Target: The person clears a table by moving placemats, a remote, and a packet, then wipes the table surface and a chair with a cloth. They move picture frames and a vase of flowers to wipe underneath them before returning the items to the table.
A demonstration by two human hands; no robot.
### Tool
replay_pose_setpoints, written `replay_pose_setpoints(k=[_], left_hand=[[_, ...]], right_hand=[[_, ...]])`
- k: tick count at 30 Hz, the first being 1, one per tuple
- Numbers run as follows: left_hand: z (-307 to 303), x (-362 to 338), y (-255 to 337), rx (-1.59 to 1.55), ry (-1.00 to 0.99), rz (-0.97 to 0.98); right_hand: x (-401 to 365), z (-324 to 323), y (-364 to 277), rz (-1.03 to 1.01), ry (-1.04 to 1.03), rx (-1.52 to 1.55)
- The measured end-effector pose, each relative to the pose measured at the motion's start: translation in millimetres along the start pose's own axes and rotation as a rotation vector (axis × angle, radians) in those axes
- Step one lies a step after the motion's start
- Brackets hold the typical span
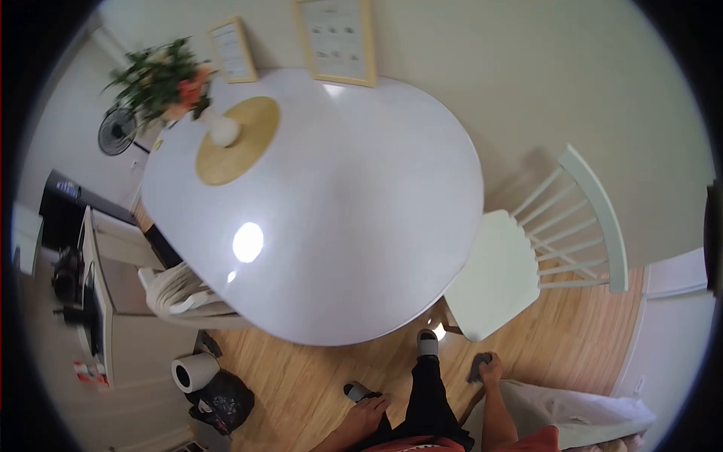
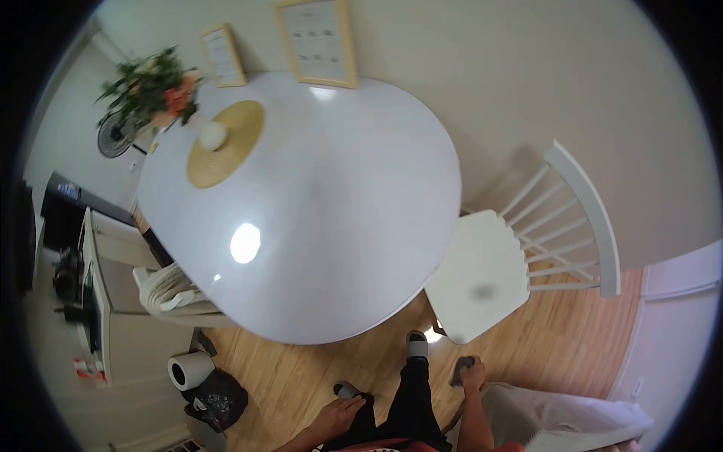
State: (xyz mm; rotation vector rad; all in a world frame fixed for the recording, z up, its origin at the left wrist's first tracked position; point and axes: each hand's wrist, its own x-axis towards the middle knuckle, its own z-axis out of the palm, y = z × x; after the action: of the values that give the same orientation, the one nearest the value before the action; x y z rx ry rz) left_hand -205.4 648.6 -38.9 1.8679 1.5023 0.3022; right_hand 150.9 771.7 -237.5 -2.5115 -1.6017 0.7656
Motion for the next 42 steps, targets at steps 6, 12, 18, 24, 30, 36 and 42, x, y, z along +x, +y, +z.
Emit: replay_pose_setpoints(k=[6, 12, 18, 24, 30, 36, 42], left_hand=[[-26.2, -143.4, -53.3, 0.014, 0.189, -0.05], [-65.9, -268.5, -110.4, 0.086, 0.39, -0.185], [-119.1, -312.3, -177.4, -0.017, 0.45, -0.286], [-203.1, -313.4, -266.4, 0.072, 0.514, -0.226], [-311.1, -326.1, -345.1, 0.039, 0.559, -0.329], [-399.0, -333.7, -431.5, -0.066, 0.614, -0.275], [-488.1, -337.6, -545.2, -0.069, 0.447, -0.217]], right_hand=[[-106.6, -131.5, -227.9, -0.452, 0.259, 0.747], [-127.9, -65.5, -340.1, -0.83, 0.244, 0.593], [-172.3, 80.0, -454.4, -0.898, 0.426, 0.088], [-203.1, 156.2, -679.4, -1.025, 0.033, -0.021], [-251.7, 227.9, -882.7, -1.132, -0.184, -0.171], [-295.3, 311.6, -1023.3, -1.166, -0.094, -0.246], [-321.4, 368.4, -1154.8, -1.104, -0.022, -0.203]])
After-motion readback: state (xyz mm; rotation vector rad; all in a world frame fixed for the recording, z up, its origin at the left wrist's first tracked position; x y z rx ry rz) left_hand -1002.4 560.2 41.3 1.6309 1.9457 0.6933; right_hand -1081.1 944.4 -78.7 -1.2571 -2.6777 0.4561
